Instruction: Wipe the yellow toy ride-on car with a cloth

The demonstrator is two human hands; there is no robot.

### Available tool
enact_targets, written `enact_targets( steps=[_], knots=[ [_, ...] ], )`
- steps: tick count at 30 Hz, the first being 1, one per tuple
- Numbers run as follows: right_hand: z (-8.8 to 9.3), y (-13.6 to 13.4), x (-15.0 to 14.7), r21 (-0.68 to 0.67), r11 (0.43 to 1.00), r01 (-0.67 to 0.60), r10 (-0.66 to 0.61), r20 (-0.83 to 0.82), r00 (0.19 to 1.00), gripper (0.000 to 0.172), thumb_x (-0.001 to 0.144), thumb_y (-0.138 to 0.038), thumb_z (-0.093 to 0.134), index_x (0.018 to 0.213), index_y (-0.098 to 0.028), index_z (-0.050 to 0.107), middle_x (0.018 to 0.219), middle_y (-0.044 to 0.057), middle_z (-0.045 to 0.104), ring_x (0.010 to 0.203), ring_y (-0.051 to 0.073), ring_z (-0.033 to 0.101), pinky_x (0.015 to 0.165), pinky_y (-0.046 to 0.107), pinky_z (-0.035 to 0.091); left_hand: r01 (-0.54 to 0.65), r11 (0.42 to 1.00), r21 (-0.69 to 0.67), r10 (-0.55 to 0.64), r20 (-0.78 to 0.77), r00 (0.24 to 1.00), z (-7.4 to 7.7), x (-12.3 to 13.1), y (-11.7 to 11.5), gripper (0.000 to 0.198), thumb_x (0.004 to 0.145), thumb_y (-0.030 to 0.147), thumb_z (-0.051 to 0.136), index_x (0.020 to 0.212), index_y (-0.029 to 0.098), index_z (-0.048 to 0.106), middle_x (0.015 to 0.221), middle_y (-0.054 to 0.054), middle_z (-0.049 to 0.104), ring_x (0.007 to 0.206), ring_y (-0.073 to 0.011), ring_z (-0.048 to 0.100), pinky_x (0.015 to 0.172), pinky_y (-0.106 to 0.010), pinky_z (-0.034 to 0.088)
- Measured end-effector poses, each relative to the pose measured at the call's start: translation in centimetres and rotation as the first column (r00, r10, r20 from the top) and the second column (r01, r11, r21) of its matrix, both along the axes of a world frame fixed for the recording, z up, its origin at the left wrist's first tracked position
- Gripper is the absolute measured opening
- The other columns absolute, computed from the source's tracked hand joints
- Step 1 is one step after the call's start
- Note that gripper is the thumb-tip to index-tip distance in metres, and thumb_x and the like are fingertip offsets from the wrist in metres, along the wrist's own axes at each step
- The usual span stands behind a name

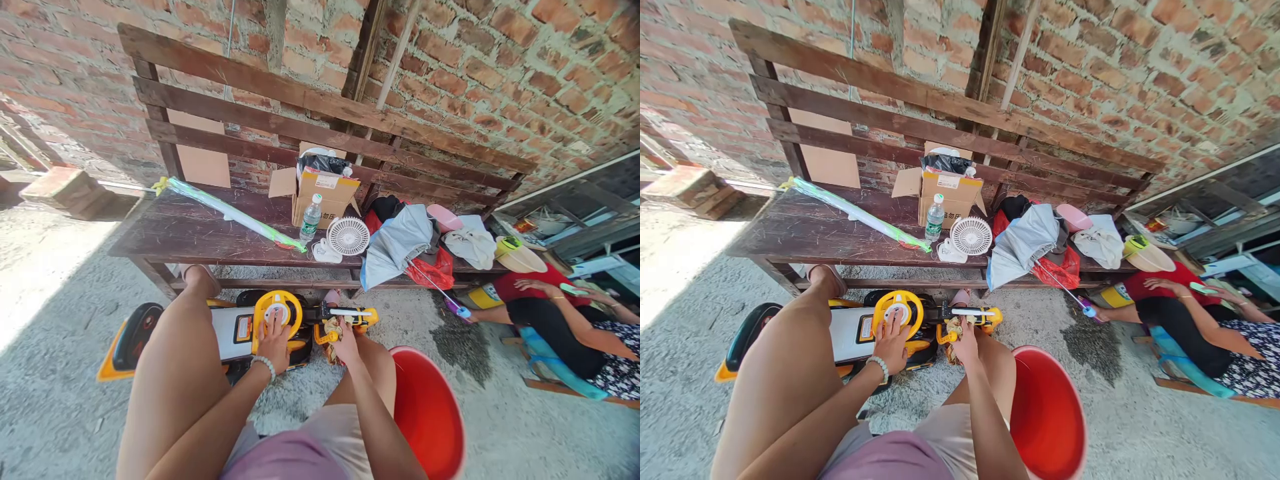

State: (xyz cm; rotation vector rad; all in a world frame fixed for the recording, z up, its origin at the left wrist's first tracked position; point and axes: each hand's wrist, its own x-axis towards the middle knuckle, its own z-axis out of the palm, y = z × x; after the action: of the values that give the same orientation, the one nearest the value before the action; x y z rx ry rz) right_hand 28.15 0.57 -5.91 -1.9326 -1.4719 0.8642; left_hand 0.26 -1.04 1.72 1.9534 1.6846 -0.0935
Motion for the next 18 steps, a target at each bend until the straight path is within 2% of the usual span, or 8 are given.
enact_targets(
  steps=[4,6,9,11,14,18],
  knots=[
    [0.7,-1.1,-0.1,-0.127,0.982,-0.142,0.161,0.149,0.976,0.084,0.079,-0.015,0.063,0.161,-0.031,0.057,0.168,0.008,0.052,0.147,0.031,0.060,0.119,0.043,0.053,-0.002,1.000,0.015,0.002,-0.013,1.000,-0.5,-0.1,-0.1,0.072,0.086,0.023,0.064,0.157,0.018,0.059,0.189,-0.013,-0.001,0.175,-0.0381,-0.008,0.139,-0.066,-0.001],
    [1.2,-1.2,0.3,-0.181,0.975,-0.129,0.172,0.247,0.954,0.086,0.083,-0.015,0.063,0.167,-0.030,0.051,0.170,0.011,0.050,0.147,0.032,0.060,0.116,0.042,0.053,0.002,1.000,0.022,-0.002,-0.015,1.000,-0.8,-0.2,-0.1,0.071,0.086,0.023,0.063,0.157,0.019,0.060,0.189,-0.012,-0.001,0.175,-0.0371,-0.008,0.139,-0.066,0.000],
    [2.1,-0.8,0.7,-0.225,0.972,0.059,0.033,0.383,0.923,0.087,0.088,-0.017,0.061,0.173,-0.021,0.041,0.169,0.022,0.048,0.143,0.037,0.063,0.110,0.044,0.054,0.017,0.999,0.029,-0.017,-0.006,1.000,-0.9,-0.5,-0.1,0.072,0.087,0.022,0.063,0.159,0.020,0.059,0.189,-0.011,-0.001,0.175,-0.0361,-0.008,0.139,-0.064,-0.001],
    [2.5,-0.3,1.0,-0.240,0.952,0.190,-0.080,0.405,0.911,0.089,0.091,-0.020,0.059,0.176,-0.017,0.033,0.168,0.026,0.046,0.140,0.038,0.065,0.107,0.044,0.055,0.026,0.999,0.024,-0.026,-0.001,1.000,-1.0,-0.7,-0.2,0.071,0.089,0.021,0.062,0.159,0.020,0.058,0.189,-0.011,-0.001,0.174,-0.0359,-0.009,0.140,-0.064,-0.002],
    [2.8,0.2,1.5,-0.278,0.905,0.321,-0.219,0.342,0.914,0.095,0.092,-0.028,0.061,0.178,-0.014,0.023,0.170,0.029,0.041,0.133,0.038,0.070,0.101,0.044,0.056,0.032,0.999,0.012,-0.032,-0.001,0.999,-0.9,-0.8,-0.2,0.068,0.092,0.022,0.060,0.160,0.020,0.057,0.189,-0.011,-0.004,0.174,-0.0368,-0.011,0.139,-0.065,-0.002],
    [2.7,0.7,1.8,-0.273,0.877,0.394,-0.344,0.214,0.914,0.099,0.090,-0.033,0.063,0.178,-0.014,0.021,0.172,0.030,0.037,0.129,0.039,0.072,0.103,0.046,0.055,0.025,1.000,-0.005,-0.025,-0.013,1.000,-0.5,-0.3,-0.1,0.069,0.092,0.022,0.062,0.160,0.019,0.057,0.189,-0.012,-0.005,0.174,-0.0385,-0.012,0.139,-0.066,-0.001]
  ],
)
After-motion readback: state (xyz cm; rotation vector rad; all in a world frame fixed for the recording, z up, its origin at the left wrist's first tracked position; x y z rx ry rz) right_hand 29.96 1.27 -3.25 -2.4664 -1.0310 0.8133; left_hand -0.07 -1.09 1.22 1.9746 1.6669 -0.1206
